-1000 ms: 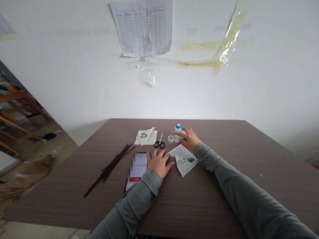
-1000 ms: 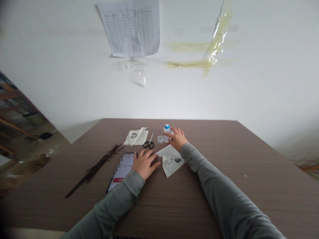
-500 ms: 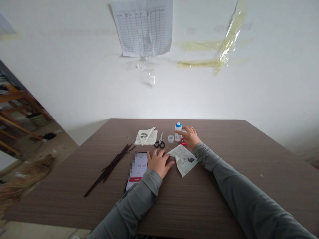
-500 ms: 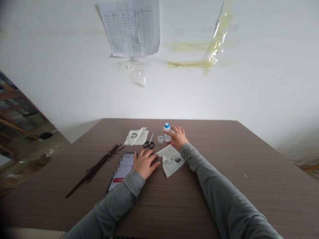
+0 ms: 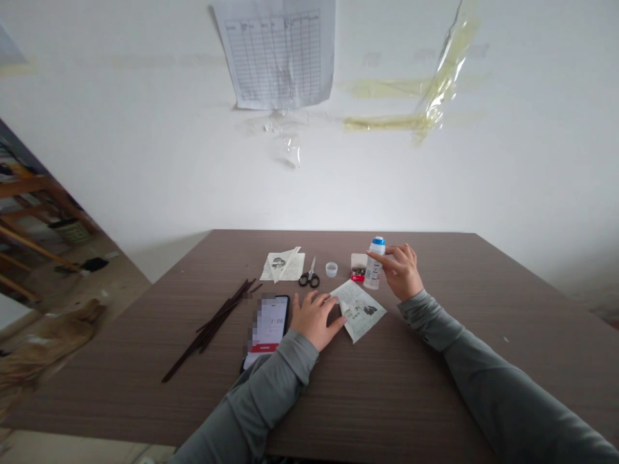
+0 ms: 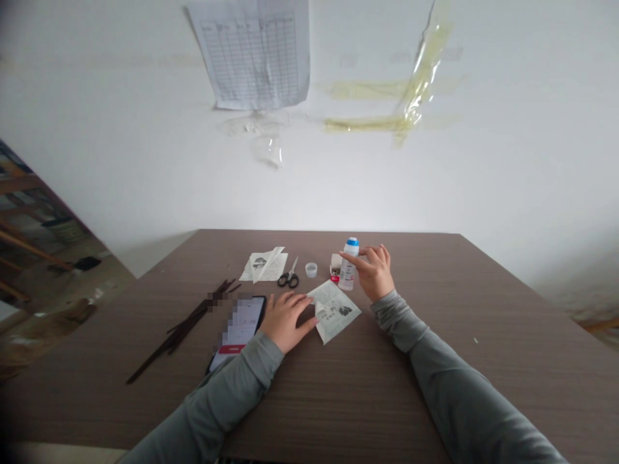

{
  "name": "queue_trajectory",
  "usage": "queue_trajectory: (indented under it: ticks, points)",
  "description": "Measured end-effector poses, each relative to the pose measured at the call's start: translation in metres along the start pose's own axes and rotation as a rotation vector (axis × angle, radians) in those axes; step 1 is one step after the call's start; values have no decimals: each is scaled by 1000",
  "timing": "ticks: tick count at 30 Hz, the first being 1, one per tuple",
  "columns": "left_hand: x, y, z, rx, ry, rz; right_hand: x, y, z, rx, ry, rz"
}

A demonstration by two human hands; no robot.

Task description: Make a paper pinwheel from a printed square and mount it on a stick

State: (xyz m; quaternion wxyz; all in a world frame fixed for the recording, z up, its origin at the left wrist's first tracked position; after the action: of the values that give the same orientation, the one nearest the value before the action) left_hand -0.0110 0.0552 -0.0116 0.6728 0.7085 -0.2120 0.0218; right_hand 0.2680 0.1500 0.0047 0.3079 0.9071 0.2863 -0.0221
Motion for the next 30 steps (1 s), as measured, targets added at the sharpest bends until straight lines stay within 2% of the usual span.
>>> queue_trajectory:
  ticks: [4, 8, 12, 19, 26, 30]
  points:
    - [4, -4, 1, -5, -31, 7, 3, 14, 18, 109, -86, -10]
    - [3, -7, 0, 3, -36, 2, 5, 19, 30, 139, -163, -22]
    - [3, -8, 0, 13, -37, -6, 0, 13, 37, 74, -219, -51]
    - [4, -9, -1, 0, -31, -20, -14, -10, 45, -18, -285, -200]
    - [5, -10, -1, -38, -20, -31, -33, -29, 54, -187, -155, -142]
    - [5, -11, -1, -16, -27, -38, -39, -34, 55, -233, -140, -137]
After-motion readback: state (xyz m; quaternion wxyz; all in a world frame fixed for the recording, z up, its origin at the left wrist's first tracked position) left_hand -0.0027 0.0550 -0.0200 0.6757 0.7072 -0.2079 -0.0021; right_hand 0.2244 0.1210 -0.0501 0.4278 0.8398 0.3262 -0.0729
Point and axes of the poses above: each hand's wrist, its own z-axis away from the middle knuckle, its own y-axis out of the back of the hand, x = y × z, the point moved 7 cm from there along -z, towards the middle knuckle, and after that the axes turned 4 degrees about x, right-handed, at the moved point
